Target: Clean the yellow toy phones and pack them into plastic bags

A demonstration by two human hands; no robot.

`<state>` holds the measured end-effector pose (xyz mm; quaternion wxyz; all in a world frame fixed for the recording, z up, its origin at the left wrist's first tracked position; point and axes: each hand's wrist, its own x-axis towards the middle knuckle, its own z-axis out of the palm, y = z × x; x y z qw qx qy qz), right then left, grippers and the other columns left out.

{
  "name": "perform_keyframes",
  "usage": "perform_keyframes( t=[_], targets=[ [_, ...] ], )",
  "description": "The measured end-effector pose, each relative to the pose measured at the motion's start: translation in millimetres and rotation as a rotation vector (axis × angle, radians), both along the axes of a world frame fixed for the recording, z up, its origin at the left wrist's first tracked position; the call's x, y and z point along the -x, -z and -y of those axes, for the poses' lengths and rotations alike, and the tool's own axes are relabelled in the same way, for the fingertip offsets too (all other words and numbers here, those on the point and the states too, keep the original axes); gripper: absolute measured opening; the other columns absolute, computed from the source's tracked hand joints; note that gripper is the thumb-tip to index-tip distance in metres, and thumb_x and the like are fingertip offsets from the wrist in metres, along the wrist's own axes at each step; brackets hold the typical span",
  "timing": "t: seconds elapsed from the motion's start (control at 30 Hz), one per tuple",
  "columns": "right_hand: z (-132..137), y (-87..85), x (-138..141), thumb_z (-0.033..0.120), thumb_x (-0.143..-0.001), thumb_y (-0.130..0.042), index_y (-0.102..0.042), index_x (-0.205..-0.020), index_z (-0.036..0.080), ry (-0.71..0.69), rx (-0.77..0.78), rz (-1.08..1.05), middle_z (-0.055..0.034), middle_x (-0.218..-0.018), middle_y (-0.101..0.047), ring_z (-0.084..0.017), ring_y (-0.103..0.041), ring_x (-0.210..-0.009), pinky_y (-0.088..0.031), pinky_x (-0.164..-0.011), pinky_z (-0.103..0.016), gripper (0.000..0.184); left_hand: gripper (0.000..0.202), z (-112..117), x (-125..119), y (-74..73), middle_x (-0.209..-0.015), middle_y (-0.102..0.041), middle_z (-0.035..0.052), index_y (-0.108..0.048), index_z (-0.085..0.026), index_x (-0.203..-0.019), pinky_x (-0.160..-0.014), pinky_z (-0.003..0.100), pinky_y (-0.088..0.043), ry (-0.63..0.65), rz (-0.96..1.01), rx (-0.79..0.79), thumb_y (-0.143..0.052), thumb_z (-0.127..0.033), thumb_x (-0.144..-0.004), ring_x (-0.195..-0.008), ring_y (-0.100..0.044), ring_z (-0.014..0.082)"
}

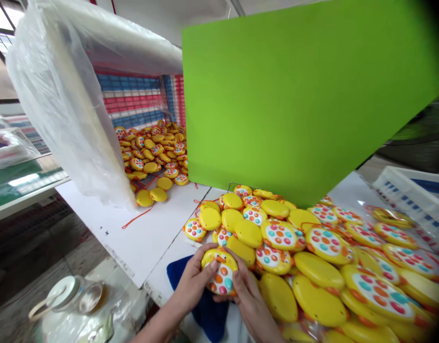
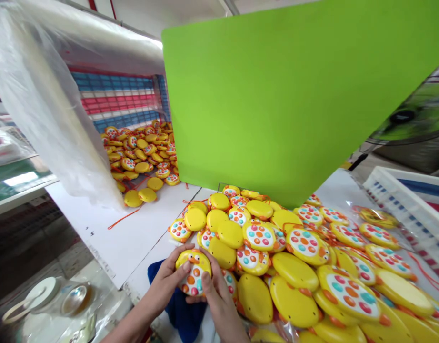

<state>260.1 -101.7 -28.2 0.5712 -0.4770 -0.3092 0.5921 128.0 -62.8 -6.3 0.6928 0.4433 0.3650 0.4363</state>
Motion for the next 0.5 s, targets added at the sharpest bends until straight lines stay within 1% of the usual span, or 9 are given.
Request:
perform_keyframes(
  t=[0.07,0.13,0.27,0.3,0.37,0.43,0.5],
  targets=[
    [-1,-2.8,-1,0.055,-0.079,-0.060,-0.052,-0.130,0.028,-0.010,0.034,0.007,-0.0096,-0.137,-0.050,-0.027,-0.062,-0.099,-0.060,-0.061,-0.032,0.058,0.049,0,1,1.3,-0.107,-0.063,0.0056,-0.054,-0.022,-0.122,-0.077,0.029,-0.048,0.014,0.009,-0.006,-0.063,-0.045,-0.081,-0.091,-0.059,0.0195],
    [-2,-4.2,-2,0.055,-0.078,-0.061,-0.054,-0.127,0.027,-0.011,0.039,0.030,-0.0091,-0.133,-0.053,-0.027,-0.063,-0.099,-0.060,-0.060,-0.031,0.057,0.047,0,1,3.1,-0.107,-0.063,0.0056,-0.055,-0.022,-0.122,-0.079,0.030,-0.047,0.000,-0.004,-0.027,-0.061,-0.045,-0.082,-0.092,-0.058,0.0199],
    [-1,-2.1,-1,0.052,-0.079,-0.061,-0.053,-0.126,0.028,-0.061,0.028,0.058,-0.0082,-0.135,-0.051,-0.028,-0.061,-0.102,-0.060,-0.061,-0.032,0.053,0.038,-3,1,5.4,-0.099,-0.065,0.0045,-0.061,-0.020,-0.110,-0.078,0.030,-0.047,-0.043,-0.028,-0.060,-0.063,-0.044,-0.081,-0.088,-0.059,0.0197],
    [-1,-1.3,-1,0.052,-0.080,-0.060,-0.052,-0.127,0.028,-0.074,0.031,0.062,-0.0080,-0.136,-0.051,-0.028,-0.062,-0.101,-0.060,-0.061,-0.032,0.053,0.038,-4,1,5.3,-0.097,-0.066,0.0042,-0.062,-0.019,-0.108,-0.079,0.030,-0.047,-0.038,-0.032,-0.059,-0.065,-0.043,-0.079,-0.089,-0.059,0.0198],
    [-3,-1.5,-4,0.053,-0.081,-0.058,-0.051,-0.128,0.028,-0.094,0.035,0.081,-0.0082,-0.131,-0.055,-0.028,-0.063,-0.099,-0.060,-0.062,-0.035,0.054,0.039,-7,1,4.5,-0.099,-0.066,0.0040,-0.063,-0.019,-0.107,-0.081,0.030,-0.047,-0.007,-0.039,-0.039,-0.068,-0.043,-0.077,-0.091,-0.059,0.0202],
    [-7,-5.6,-13,0.055,-0.081,-0.057,-0.054,-0.125,0.028,-0.088,0.013,0.162,-0.0078,-0.126,-0.059,-0.030,-0.063,-0.101,-0.060,-0.068,-0.038,0.052,0.046,-12,1,3.3,-0.106,-0.064,0.0056,-0.059,-0.021,-0.115,-0.079,0.031,-0.048,0.040,-0.034,-0.029,-0.067,-0.045,-0.077,-0.094,-0.059,0.0218],
    [-14,-14.5,-31,0.056,-0.080,-0.055,-0.056,-0.122,0.027,0.008,-0.043,0.357,-0.0069,-0.127,-0.059,-0.032,-0.057,-0.113,-0.055,-0.085,-0.042,0.051,0.056,-17,2,3.2,-0.120,-0.058,0.0088,-0.051,-0.024,-0.126,-0.078,0.033,-0.050,0.058,-0.036,-0.079,-0.064,-0.050,-0.079,-0.103,-0.057,0.0249]
  ],
)
